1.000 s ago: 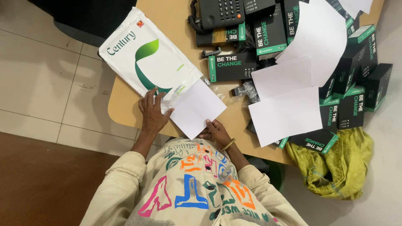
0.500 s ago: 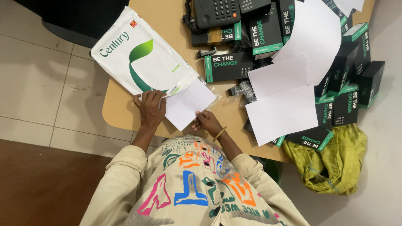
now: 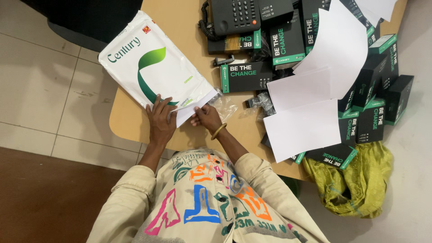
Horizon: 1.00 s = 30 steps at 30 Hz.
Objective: The person places sheets of white paper into a white shipping envelope, then uses their hands to seal the envelope's adhesive strip.
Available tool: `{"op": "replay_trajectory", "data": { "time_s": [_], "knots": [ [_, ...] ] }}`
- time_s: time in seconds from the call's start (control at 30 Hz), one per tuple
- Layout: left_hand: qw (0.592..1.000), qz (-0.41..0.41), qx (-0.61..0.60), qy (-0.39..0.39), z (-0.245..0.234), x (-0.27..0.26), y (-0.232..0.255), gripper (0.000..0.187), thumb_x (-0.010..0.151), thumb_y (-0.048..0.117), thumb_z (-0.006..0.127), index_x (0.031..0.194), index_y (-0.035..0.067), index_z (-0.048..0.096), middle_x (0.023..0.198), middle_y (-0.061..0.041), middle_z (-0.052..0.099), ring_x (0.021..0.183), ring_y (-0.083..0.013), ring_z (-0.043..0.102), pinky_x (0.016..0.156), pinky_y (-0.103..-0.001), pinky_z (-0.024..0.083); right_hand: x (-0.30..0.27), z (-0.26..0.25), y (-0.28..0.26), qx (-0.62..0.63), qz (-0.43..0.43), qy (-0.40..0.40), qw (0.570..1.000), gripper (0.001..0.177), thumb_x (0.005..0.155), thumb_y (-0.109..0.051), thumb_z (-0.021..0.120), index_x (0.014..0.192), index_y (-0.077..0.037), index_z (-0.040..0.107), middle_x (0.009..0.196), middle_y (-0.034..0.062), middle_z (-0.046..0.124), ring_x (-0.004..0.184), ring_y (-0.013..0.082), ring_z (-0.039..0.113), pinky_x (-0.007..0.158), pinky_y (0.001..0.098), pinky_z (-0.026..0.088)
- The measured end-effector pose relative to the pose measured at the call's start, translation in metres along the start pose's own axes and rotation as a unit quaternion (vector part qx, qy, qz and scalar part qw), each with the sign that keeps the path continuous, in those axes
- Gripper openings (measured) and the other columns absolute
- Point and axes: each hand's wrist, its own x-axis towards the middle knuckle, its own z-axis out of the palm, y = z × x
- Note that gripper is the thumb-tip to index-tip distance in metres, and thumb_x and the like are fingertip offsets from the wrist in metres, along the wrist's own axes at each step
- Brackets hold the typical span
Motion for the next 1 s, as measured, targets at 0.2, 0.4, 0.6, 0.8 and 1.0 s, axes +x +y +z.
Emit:
{"op": "replay_trajectory", "data": {
  "time_s": [0.2,0.4,0.6,0.8,1.0],
  "knots": [
    [1.0,-0.007,-0.013,-0.006,0.001,0.002,-0.002,0.015,0.098,0.014,0.062,0.108,0.009,0.072,0.14,-0.006,0.063,0.15,-0.0368,0.037,0.118,-0.073,0.013,0.038,0.001,0.023,0.017,-0.025,0.034,0.999,0.024,0.105,-0.013,0.058,0.109,0.01,0.063,0.085,0.0159,0.072,0.066,0.0202,0.072,0.06,0.0305,0.062],
    [1.0,0.004,-0.013,0.002,0.0,0.003,-0.003,0.013,0.098,0.015,0.064,0.106,0.01,0.072,0.139,-0.005,0.064,0.149,-0.036,0.04,0.118,-0.072,0.017,0.058,0.01,0.025,0.031,-0.041,0.057,0.997,0.024,0.105,-0.007,0.056,0.106,0.016,0.063,0.088,0.022,0.073,0.069,0.0236,0.074,0.064,0.0312,0.064],
    [1.0,-0.001,-0.004,-0.01,-0.004,0.004,-0.001,0.015,0.095,0.015,0.066,0.108,0.011,0.073,0.138,-0.005,0.064,0.146,-0.035,0.043,0.117,-0.072,0.017,0.057,0.018,0.021,0.062,-0.018,0.092,0.994,0.022,0.102,0.003,0.043,0.108,0.016,0.06,0.096,0.0229,0.074,0.08,0.0254,0.077,0.075,0.0322,0.067],
    [1.0,-0.016,-0.012,-0.014,-0.005,0.002,0.004,0.014,0.097,0.018,0.067,0.108,0.013,0.073,0.137,-0.004,0.063,0.146,-0.0353,0.043,0.117,-0.073,0.015,0.037,0.016,0.035,0.182,-0.003,0.032,0.983,0.029,0.105,-0.003,0.04,0.123,0.01,0.059,0.121,0.021,0.067,0.109,0.0274,0.069,0.098,0.0384,0.061],
    [1.0,0.006,-0.002,-0.009,-0.003,0.001,0.002,0.015,0.1,0.02,0.065,0.113,0.013,0.071,0.139,-0.005,0.063,0.148,-0.0364,0.044,0.119,-0.074,0.016,0.054,0.015,0.028,0.205,-0.048,-0.058,0.976,0.029,0.104,-0.004,0.046,0.128,0.008,0.057,0.129,0.0202,0.066,0.116,0.0259,0.069,0.105,0.0381,0.057]
  ]
}}
